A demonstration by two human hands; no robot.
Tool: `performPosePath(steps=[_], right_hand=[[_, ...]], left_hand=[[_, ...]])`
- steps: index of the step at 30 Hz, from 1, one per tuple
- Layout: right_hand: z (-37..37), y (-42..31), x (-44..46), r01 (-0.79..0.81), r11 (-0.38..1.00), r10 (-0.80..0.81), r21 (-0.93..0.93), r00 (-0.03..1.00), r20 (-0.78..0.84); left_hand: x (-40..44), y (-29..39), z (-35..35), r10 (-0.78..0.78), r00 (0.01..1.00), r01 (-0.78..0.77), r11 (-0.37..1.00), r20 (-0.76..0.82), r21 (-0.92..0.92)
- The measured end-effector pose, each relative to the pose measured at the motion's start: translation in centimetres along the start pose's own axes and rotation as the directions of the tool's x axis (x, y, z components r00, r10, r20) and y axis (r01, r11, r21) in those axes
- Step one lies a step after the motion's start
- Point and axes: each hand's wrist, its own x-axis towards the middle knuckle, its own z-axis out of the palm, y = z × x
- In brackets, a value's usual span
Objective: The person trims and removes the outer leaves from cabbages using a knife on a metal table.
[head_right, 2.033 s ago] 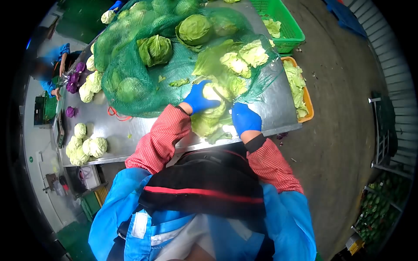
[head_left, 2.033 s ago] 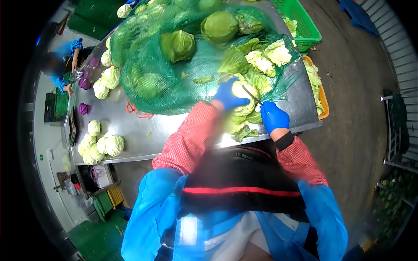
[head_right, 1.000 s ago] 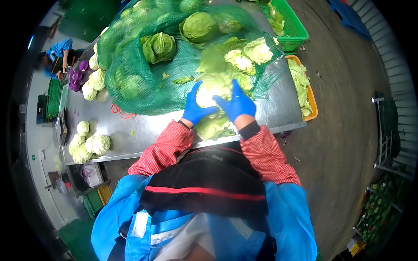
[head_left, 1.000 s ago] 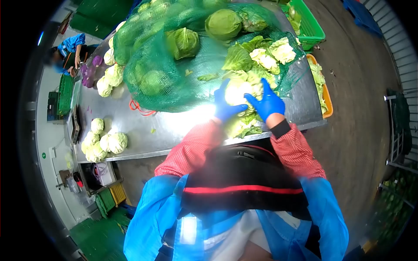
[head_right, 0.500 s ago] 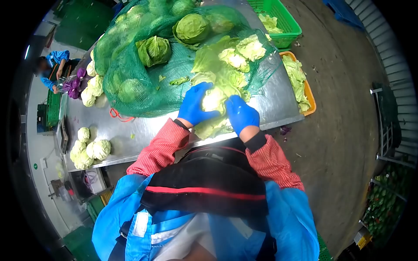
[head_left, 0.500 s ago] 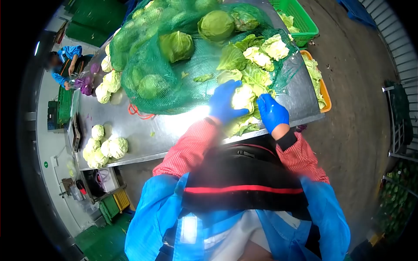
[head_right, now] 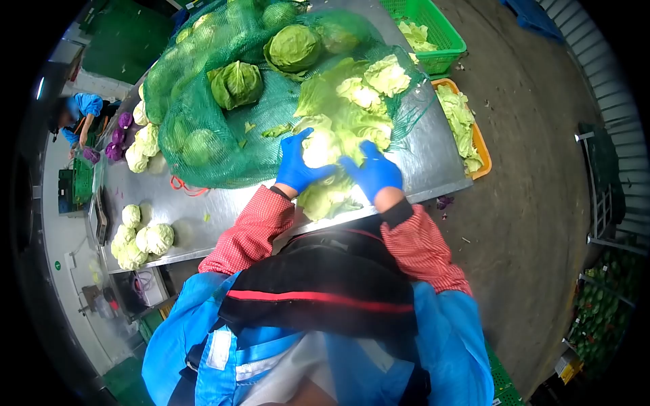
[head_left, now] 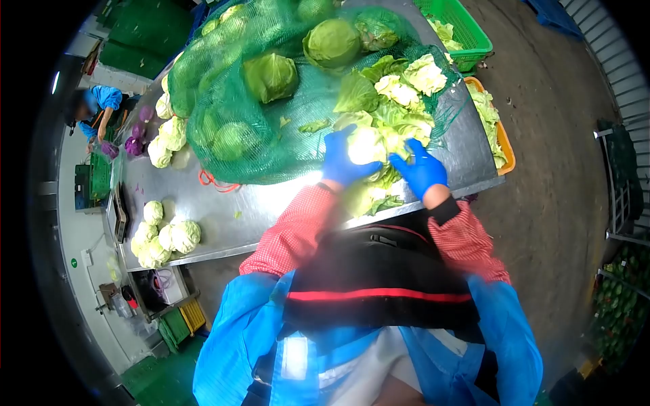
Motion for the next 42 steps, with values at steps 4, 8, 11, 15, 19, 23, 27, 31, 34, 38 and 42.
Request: performPosePath(steps=[4,8,11,15,19,23,27,31,34,38,42], right_hand=[[5.1,2.5,5.1,0.001,0.997,-0.005,0.077,0.999,0.05],[6.2,5.7,5.6,0.064,0.998,-0.064,0.0,0.994,0.084],[6.0,6.9,5.2,-0.028,0.991,0.024,0.128,0.999,0.034],[2.3,1.5,3.7,0.088,0.941,-0.061,0.327,0.994,-0.091],[-0.5,-4.5,2.1,0.318,0.932,-0.291,0.175,0.942,-0.165],[0.1,-2.3,3.0,0.208,0.92,-0.207,0.333,0.978,-0.039],[0.0,-2.8,1.9,0.288,0.921,-0.256,0.262,0.955,-0.148],[-0.6,-6.0,-0.1,0.239,0.971,-0.238,-0.016,0.959,-0.155],[-0.3,-4.5,0.0,0.223,0.971,-0.206,0.091,0.964,-0.169],[-1.7,-1.1,1.5,0.107,0.972,-0.056,0.208,0.97,-0.237],[-1.9,3.6,4.5,-0.042,0.994,0.018,-0.097,0.972,-0.235]], left_hand=[[-0.9,-1.3,-1.0,0.034,0.995,-0.015,0.979,0.091,-0.201],[-1.0,-3.9,-1.6,-0.187,0.954,0.299,0.536,0.235,-0.789],[-1.3,-3.3,-2.3,-0.199,0.936,0.291,-0.02,0.289,-0.956],[-0.2,-1.2,-4.1,-0.155,0.962,0.237,0.067,0.225,-0.969],[0.2,0.5,-4.4,-0.04,0.983,0.182,0.249,0.178,-0.951],[0.0,0.6,-3.8,-0.128,0.971,0.222,0.164,0.203,-0.961],[0.4,0.5,-3.7,-0.145,0.964,0.245,0.147,0.224,-0.958],[-0.4,-0.7,-2.2,-0.252,0.958,0.206,0.26,0.14,-0.943],[-0.5,-1.0,-1.8,-0.142,0.988,0.125,0.481,0.064,-0.867],[-1.0,1.1,-3.3,-0.2,0.913,0.333,-0.134,0.355,-0.933],[-1.6,3.1,-4.9,-0.112,0.884,0.36,-0.459,0.454,-0.812]])
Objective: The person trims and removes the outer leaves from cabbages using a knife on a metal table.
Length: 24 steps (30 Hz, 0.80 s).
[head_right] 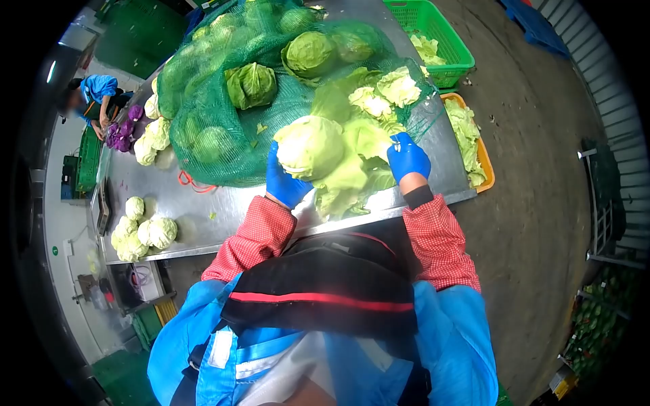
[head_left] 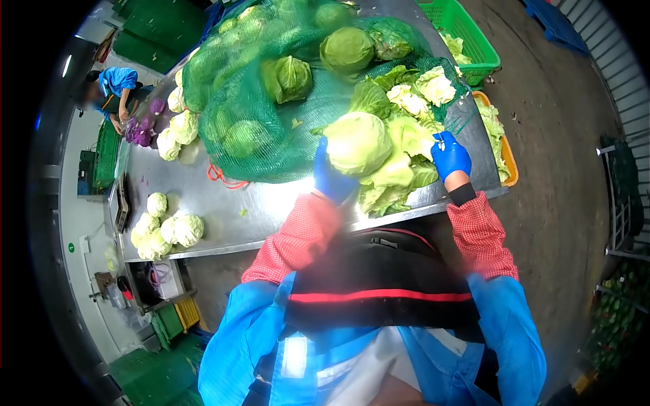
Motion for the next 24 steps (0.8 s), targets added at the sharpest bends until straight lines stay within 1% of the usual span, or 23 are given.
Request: performPosePath(steps=[1,2,3,5,6,7,8,10,11,12,14,15,16,17,18,19,20,21,22,23,24], right_hand=[[0.3,0.4,0.2,0.058,0.996,-0.056,0.069,0.998,-0.035],[-0.8,-1.4,-0.7,0.117,0.984,-0.108,0.136,0.992,-0.071],[-1.8,-3.0,-1.7,0.174,0.964,-0.155,0.2,0.982,-0.107],[-4.1,-6.2,-3.2,0.311,0.859,-0.338,0.407,0.941,-0.006],[-4.5,-7.1,-3.6,0.357,0.783,-0.429,0.508,0.903,0.026],[-3.1,-7.1,-3.1,0.494,0.64,-0.536,0.588,0.836,-0.119],[-3.1,-7.0,-2.9,0.294,0.63,-0.447,0.718,0.894,0.026],[-2.5,-6.7,-2.8,0.001,0.61,-0.346,0.793,0.9,0.265],[-1.2,-6.3,-2.5,-0.068,0.622,-0.32,0.78,0.887,0.332],[-0.1,-6.1,-2.2,-0.138,0.628,-0.287,0.766,0.874,0.392],[1.5,-5.7,-2.9,0.057,0.685,-0.317,0.726,0.921,0.227],[0.8,-5.9,-3.0,-0.046,0.649,-0.285,0.76,0.911,0.298],[1.1,-4.9,-2.7,-0.204,0.602,-0.262,0.772,0.863,0.432],[1.5,-3.4,-1.6,-0.356,0.549,-0.251,0.756,0.793,0.556],[1.7,-3.1,-1.5,-0.48,0.443,-0.29,0.757,0.722,0.628],[1.9,-2.9,-1.4,-0.604,0.341,-0.325,0.721,0.644,0.693],[1.9,-3.6,-2.0,-0.699,0.191,-0.406,0.689,0.583,0.704],[3.2,-3.3,-2.1,-0.737,0.098,-0.491,0.669,0.549,0.677],[5.2,-2.4,-2.1,-0.726,0.087,-0.509,0.682,0.556,0.657],[6.9,-1.5,-2.2,-0.711,0.094,-0.507,0.697,0.568,0.648],[7.8,-1.0,-2.4,-0.691,0.146,-0.484,0.708,0.574,0.661]], left_hand=[[-0.1,0.1,0.8,0.005,1.0,-0.004,0.999,0.021,-0.041],[-0.5,0.2,2.3,-0.013,1.0,0.014,0.998,0.01,-0.055],[-0.7,0.3,2.3,-0.047,0.998,0.049,0.998,0.047,-0.033],[-1.0,0.7,2.2,-0.125,0.985,0.123,0.992,0.121,0.019],[-1.0,1.1,2.5,-0.105,0.99,0.072,0.954,0.098,0.29],[-1.0,1.7,3.3,-0.079,0.993,0.021,0.842,0.084,0.539],[-1.0,2.3,4.0,-0.047,0.996,-0.028,0.667,0.079,0.745],[-0.5,2.5,3.6,0.075,0.981,-0.188,0.545,0.176,0.817],[-0.3,2.6,3.5,0.135,0.965,-0.261,0.471,0.224,0.842],[0.2,2.7,3.4,0.14,0.97,-0.244,0.561,0.2,0.791],[0.3,3.3,2.8,0.088,0.972,-0.234,0.478,0.219,0.847],[0.3,3.6,3.0,0.062,0.972,-0.232,0.434,0.228,0.87],[-1.1,3.3,2.9,0.025,0.99,-0.131,0.503,0.137,0.854],[-1.8,3.0,2.7,0.029,0.982,-0.18,0.436,0.186,0.882],[-2.4,2.6,2.4,0.034,0.971,-0.231,0.367,0.235,0.901],[-2.4,2.7,2.2,0.128,0.918,-0.385,0.048,0.377,0.922],[-2.3,2.6,2.2,0.169,0.833,-0.47,-0.286,0.527,0.835],[-2.2,2.5,2.1,0.148,0.729,-0.476,-0.593,0.668,0.65],[-1.8,1.4,0.8,0.221,0.774,-0.53,-0.287,0.593,0.798],[-1.3,1.1,-0.7,0.244,0.79,-0.493,-0.29,0.562,0.82],[-1.0,0.7,-2.0,0.27,0.807,-0.452,-0.29,0.525,0.844]])
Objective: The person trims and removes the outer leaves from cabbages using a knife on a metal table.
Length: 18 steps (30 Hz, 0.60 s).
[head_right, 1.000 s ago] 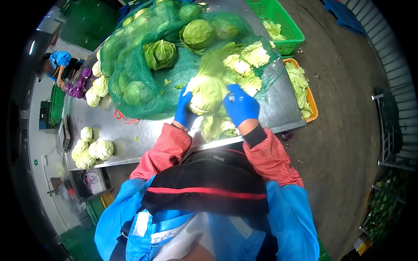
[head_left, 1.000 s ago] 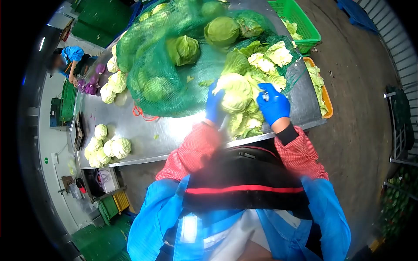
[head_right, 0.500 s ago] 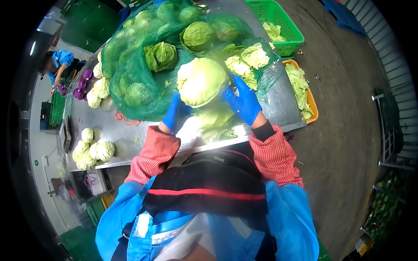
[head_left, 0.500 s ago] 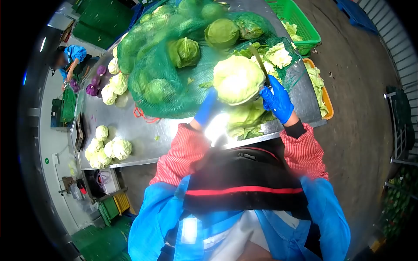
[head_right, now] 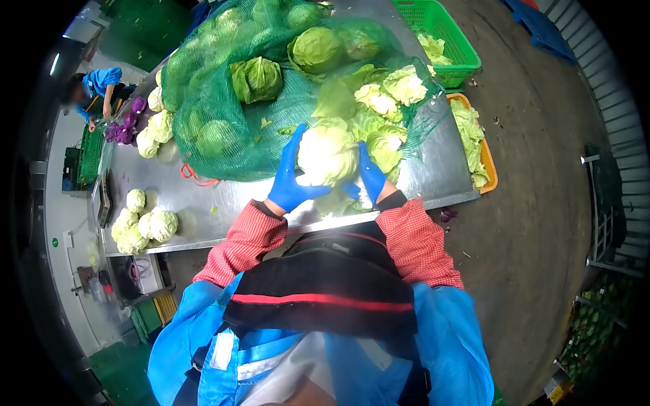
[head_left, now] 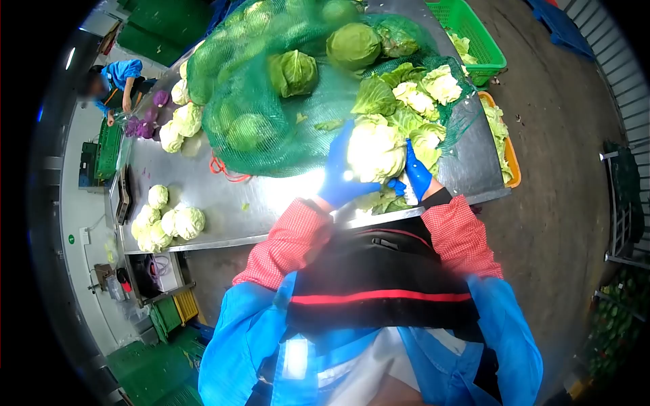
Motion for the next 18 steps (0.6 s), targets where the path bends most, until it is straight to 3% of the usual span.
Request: performPosePath(steps=[2,4,5,7,9,10,13,18], right_hand=[[-1.2,0.4,-0.3,-0.124,0.98,0.112,-0.152,0.99,-0.086],[2.2,-0.2,-1.6,-0.345,0.762,-0.018,-0.547,0.834,-0.551],[2.2,0.4,-2.2,-0.309,0.51,-0.282,-0.803,0.822,-0.495],[4.5,-0.5,-4.1,-0.341,-0.036,-0.604,-0.939,0.756,-0.251],[5.9,-1.3,-5.5,-0.276,-0.149,-0.667,-0.949,0.737,-0.11],[6.1,-1.4,-6.0,-0.247,-0.206,-0.692,-0.947,0.721,-0.038],[6.0,-1.2,-6.1,-0.326,-0.3,-0.625,-0.896,0.777,-0.074],[2.9,-0.2,-4.6,-0.364,-0.283,-0.638,-0.887,0.762,-0.11]], left_hand=[[-1.1,-1.4,1.5,-0.181,0.983,0.178,0.982,-0.038,-0.065],[-1.7,-2.3,2.9,-0.314,0.946,0.321,0.942,-0.08,0.094],[-1.8,-2.5,3.4,-0.373,0.922,0.386,0.906,-0.107,0.17],[-0.5,-1.8,3.9,-0.405,0.91,0.412,0.86,-0.088,0.301],[1.3,-0.1,3.8,-0.453,0.891,0.429,0.811,-0.036,0.399],[1.5,-1.2,4.5,-0.291,0.953,0.298,0.867,-0.08,0.398],[2.8,-1.3,5.3,-0.298,0.953,0.298,0.902,-0.05,0.312],[5.3,0.5,5.8,-0.498,0.867,0.419,0.753,0.023,0.508]])
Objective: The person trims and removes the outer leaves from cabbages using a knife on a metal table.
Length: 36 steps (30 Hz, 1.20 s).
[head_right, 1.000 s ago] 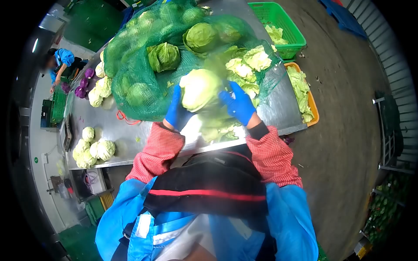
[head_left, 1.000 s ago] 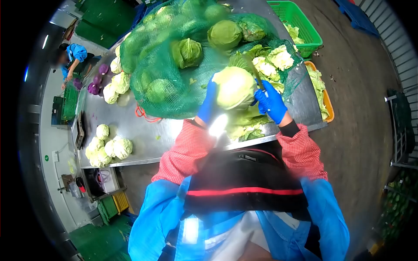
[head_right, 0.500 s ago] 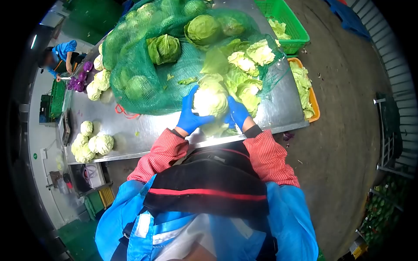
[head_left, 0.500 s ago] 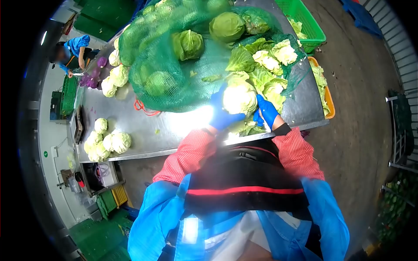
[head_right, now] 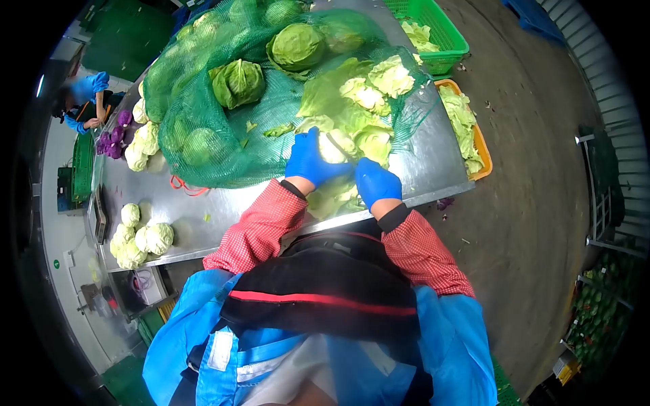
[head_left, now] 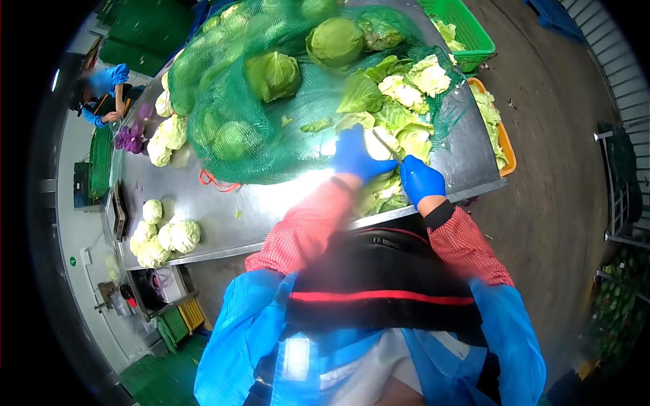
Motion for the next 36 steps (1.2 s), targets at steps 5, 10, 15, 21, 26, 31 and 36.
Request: performPosePath(steps=[5,10,15,21,26,31,36], right_hand=[[0.7,1.5,2.9,-0.158,0.987,0.158,0.024,0.987,-0.004],[-2.0,2.4,6.4,-0.199,0.975,0.178,0.093,0.964,0.198],[-0.2,-0.2,6.5,-0.175,0.976,0.178,0.13,0.984,-0.013],[1.3,2.8,7.1,-0.243,0.965,0.24,0.094,0.97,0.05],[1.4,3.2,6.7,-0.222,0.975,0.221,0.007,0.974,0.055],[1.2,3.0,7.6,-0.126,0.992,0.126,-0.014,0.992,-0.002],[-7.9,-3.8,5.8,-0.117,0.908,0.087,0.402,0.992,0.093]], left_hand=[[0.7,0.0,1.2,-0.069,0.997,0.066,0.996,0.046,0.054],[-0.8,-2.3,2.9,0.172,0.971,-0.171,0.985,-0.164,0.02],[-1.6,-3.5,2.7,0.345,0.911,-0.364,0.93,-0.225,-0.046],[-2.6,-6.9,2.3,0.16,0.963,-0.246,0.857,-0.219,-0.454],[-2.9,-6.3,-1.9,-0.11,0.986,0.138,0.086,0.128,-0.987],[-3.4,-6.8,-3.8,0.119,0.975,0.192,-0.037,0.187,-0.981],[-4.0,-4.8,-4.7,0.354,0.933,-0.213,0.399,-0.065,-0.892]])
